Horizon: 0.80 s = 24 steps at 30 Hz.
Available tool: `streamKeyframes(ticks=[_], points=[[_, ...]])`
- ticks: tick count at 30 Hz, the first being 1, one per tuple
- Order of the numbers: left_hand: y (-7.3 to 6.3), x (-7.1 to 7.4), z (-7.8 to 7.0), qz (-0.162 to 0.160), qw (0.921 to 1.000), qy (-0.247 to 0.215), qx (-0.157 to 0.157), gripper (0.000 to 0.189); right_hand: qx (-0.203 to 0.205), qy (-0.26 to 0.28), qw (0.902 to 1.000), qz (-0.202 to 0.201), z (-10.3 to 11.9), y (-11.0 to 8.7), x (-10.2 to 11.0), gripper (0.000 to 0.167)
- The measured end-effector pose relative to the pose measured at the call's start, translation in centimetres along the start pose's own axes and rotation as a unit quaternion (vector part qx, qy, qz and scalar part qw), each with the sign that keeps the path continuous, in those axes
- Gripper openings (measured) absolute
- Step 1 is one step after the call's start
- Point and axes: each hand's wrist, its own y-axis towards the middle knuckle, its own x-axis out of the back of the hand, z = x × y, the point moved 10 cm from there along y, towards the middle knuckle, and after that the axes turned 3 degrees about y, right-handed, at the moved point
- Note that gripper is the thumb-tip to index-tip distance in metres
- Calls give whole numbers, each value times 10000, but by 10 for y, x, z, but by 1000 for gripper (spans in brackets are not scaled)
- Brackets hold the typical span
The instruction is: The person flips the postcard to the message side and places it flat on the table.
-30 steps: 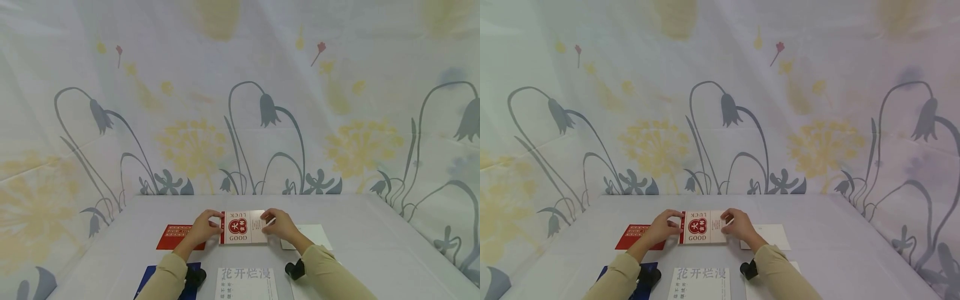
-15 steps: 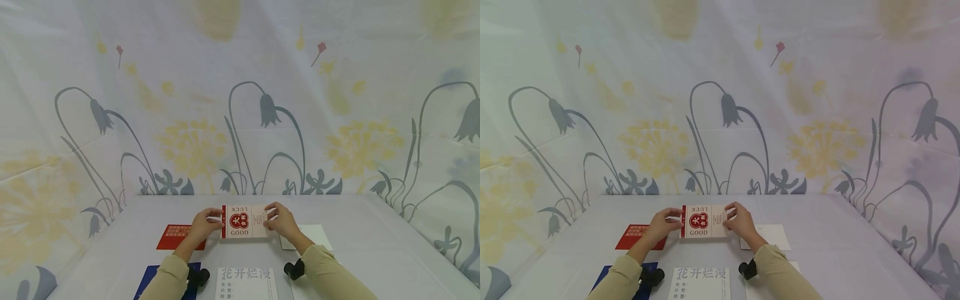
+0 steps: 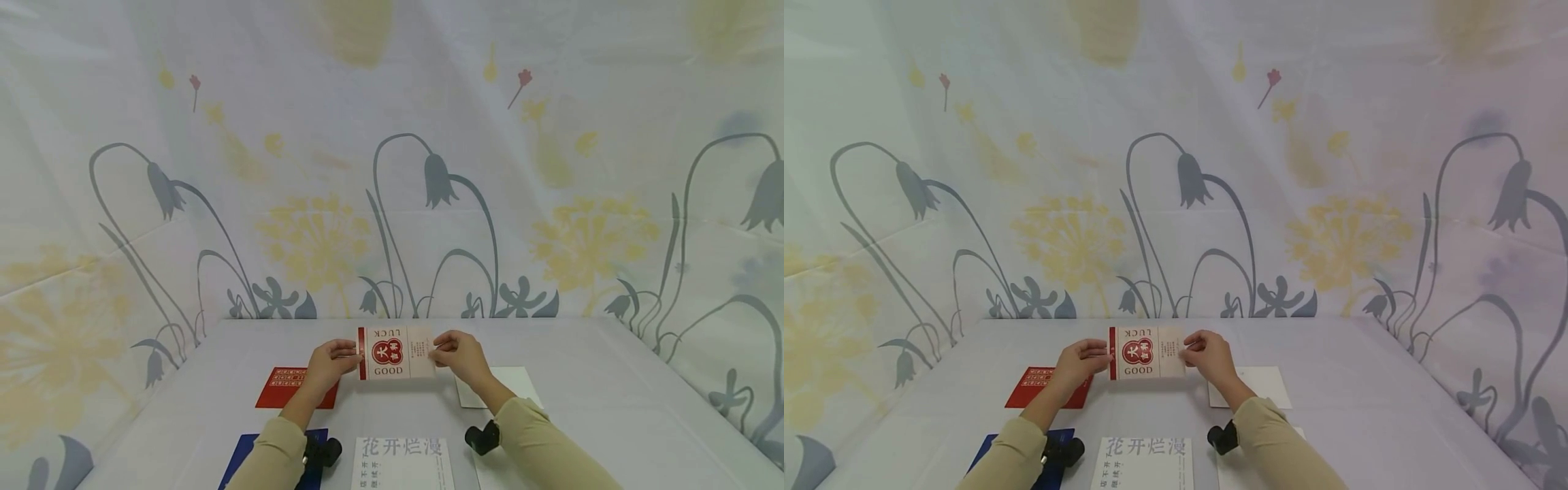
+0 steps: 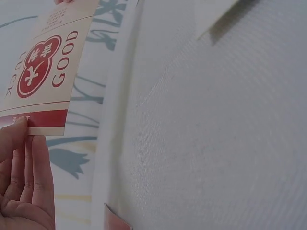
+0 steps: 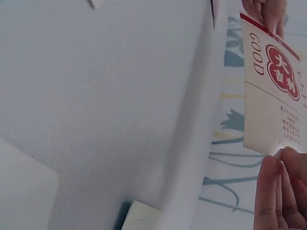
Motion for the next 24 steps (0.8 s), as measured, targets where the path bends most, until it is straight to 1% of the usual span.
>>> streamKeyframes(ticks=[4, 7, 9, 14, 17, 21, 24], points=[[-1, 0, -1, 86, 9999, -58, -14, 30, -57, 48, 10000, -39, 0, 0, 1, 11], [-3, -1, -1, 131, 9999, -37, 15, 28, -120, -62, 9999, -67, 0, -1, 2, 11], [-4, -1, 0, 148, 9999, 17, 53, 27, -178, -39, 9998, -62, -1, -2, 2, 11], [-6, 1, 1, 71, 9994, 276, 202, 28, -357, 370, 9987, 36, -4, -2, -1, 10], [-5, 2, 2, 39, 9989, 404, 246, 30, -430, 484, 9979, 71, -4, -2, -3, 11], [-4, 3, 3, 105, 9992, 247, 295, 32, -513, 676, 9964, 20, -5, -2, -2, 16], [-4, 3, 5, 135, 9993, 27, 357, 33, -540, 879, 9947, 10, -5, -1, -3, 18]])
